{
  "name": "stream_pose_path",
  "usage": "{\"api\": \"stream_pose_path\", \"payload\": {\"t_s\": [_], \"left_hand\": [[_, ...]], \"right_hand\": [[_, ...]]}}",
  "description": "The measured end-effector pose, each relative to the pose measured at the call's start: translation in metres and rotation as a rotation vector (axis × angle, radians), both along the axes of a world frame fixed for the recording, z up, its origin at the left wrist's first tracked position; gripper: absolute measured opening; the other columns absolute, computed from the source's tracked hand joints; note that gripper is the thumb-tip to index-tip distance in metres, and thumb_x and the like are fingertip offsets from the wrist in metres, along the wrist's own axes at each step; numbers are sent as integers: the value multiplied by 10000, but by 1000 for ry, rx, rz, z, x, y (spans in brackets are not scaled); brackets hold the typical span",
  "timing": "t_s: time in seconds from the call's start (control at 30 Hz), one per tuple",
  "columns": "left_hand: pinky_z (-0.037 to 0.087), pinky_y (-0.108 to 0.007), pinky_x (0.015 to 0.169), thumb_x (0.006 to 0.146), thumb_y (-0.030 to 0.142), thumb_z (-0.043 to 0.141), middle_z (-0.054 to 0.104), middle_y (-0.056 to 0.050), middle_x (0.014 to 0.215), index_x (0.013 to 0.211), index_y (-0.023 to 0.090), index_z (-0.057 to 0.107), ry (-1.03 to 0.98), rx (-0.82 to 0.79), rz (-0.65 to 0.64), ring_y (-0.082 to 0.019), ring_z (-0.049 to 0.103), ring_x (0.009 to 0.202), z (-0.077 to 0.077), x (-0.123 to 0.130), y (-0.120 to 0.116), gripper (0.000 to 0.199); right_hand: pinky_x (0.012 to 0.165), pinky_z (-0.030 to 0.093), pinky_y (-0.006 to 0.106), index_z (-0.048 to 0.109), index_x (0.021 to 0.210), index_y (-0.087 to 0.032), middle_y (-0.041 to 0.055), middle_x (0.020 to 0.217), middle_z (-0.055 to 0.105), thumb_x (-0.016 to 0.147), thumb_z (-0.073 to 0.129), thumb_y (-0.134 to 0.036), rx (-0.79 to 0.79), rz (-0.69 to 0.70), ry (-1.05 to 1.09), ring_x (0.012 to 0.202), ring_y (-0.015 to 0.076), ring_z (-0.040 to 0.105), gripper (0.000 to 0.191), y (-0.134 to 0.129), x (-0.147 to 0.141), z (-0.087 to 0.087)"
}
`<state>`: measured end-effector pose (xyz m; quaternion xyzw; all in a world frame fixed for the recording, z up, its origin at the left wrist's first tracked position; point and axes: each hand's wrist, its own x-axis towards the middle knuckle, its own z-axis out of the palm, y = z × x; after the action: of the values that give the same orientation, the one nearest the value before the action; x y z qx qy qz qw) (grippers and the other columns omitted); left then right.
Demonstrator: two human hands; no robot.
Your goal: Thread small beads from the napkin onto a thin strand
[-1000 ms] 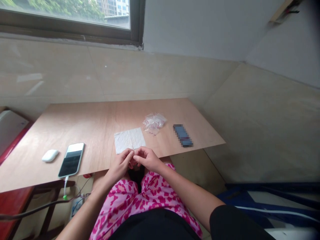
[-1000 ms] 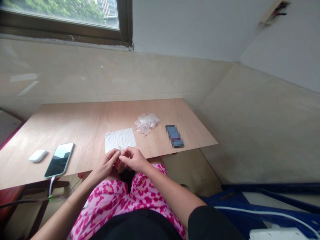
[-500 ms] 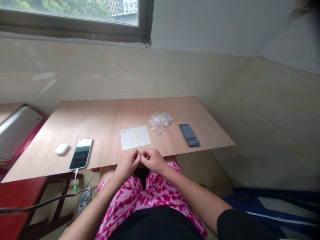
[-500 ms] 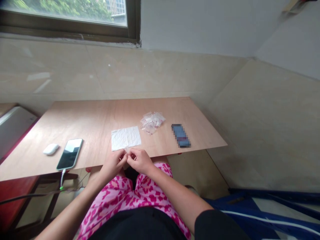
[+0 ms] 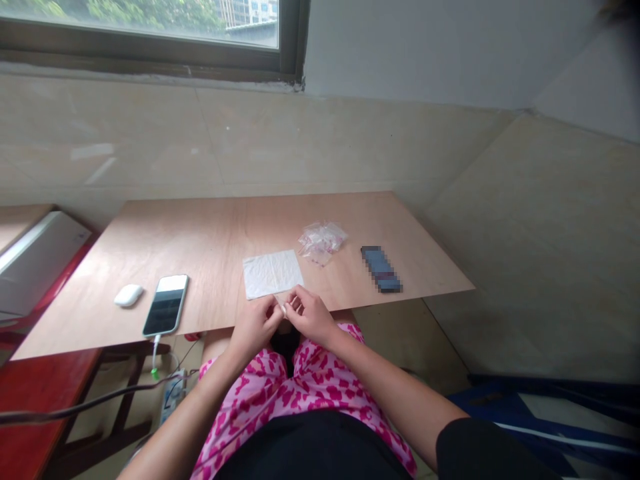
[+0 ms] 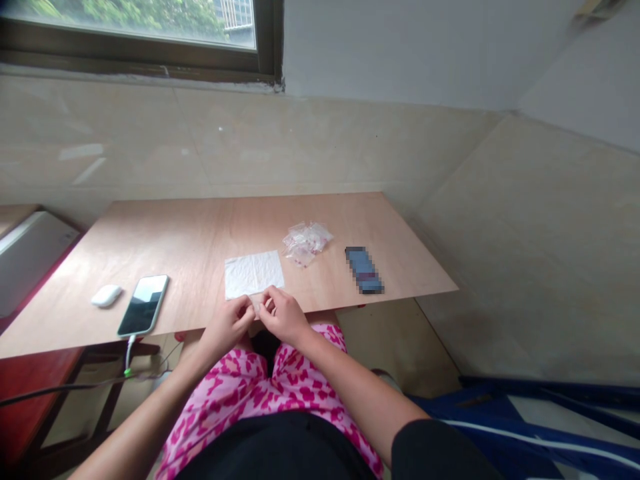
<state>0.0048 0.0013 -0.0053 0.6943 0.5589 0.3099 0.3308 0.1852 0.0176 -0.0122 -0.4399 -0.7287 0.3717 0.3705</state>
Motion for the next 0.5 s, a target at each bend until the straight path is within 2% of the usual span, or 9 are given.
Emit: {"api": "stream_pose_path", "payload": {"t_s": [0.03,0.13,0.2,0.27,0.4,0.47,0.5], "left_hand": [[336,-282,612,959,317,489,532,16,629,681,210,478,-17,-13,2,-165,502,611,1,0,0,298],[343,-277,609,943,284,486,527,20,616,664,204,485,-25,-16,5,-159,503,606,1,-1,1,291],[341,-276,604,927,266,507,517,24,600,639,201,473,-3,6,-16,-153,497,596,0,0,0,297],[346,-274,599,923,258,523,522,24,596,628,199,469,13,26,-53,-148,497,589,-1,2,-2,305],[395,-285,621,969,289,522,568,7,649,683,195,516,47,83,-97,-155,533,617,3,3,-5,300],[456,-308,696,981,330,553,629,-27,775,812,187,591,73,161,-100,-185,596,732,7,0,-5,224],[488,-334,777,970,357,595,664,-58,897,928,182,628,86,211,-103,-214,629,848,9,-2,-4,183]], "right_hand": [[684,471,255,604,927,-224,11,860,636,951,571,-191,33,37,-31,734,167,612,52,0,1,0],[750,474,253,666,1024,-221,41,1011,665,963,542,-124,186,151,-232,845,175,633,169,0,6,0],[767,471,250,702,1060,-226,52,1080,671,976,557,-130,235,157,-375,887,178,638,193,0,9,1],[760,471,247,730,1064,-230,54,1089,680,975,588,-143,217,117,-459,883,178,645,189,1,12,3],[794,478,256,767,1012,-211,48,1039,714,947,616,-108,132,109,-382,895,183,658,194,7,16,8],[795,482,258,774,1000,-194,47,999,726,961,608,-124,63,142,-267,867,176,657,184,11,18,11],[777,486,257,775,1028,-188,47,985,730,971,601,-141,12,155,-210,823,166,652,189,13,19,12]]}}
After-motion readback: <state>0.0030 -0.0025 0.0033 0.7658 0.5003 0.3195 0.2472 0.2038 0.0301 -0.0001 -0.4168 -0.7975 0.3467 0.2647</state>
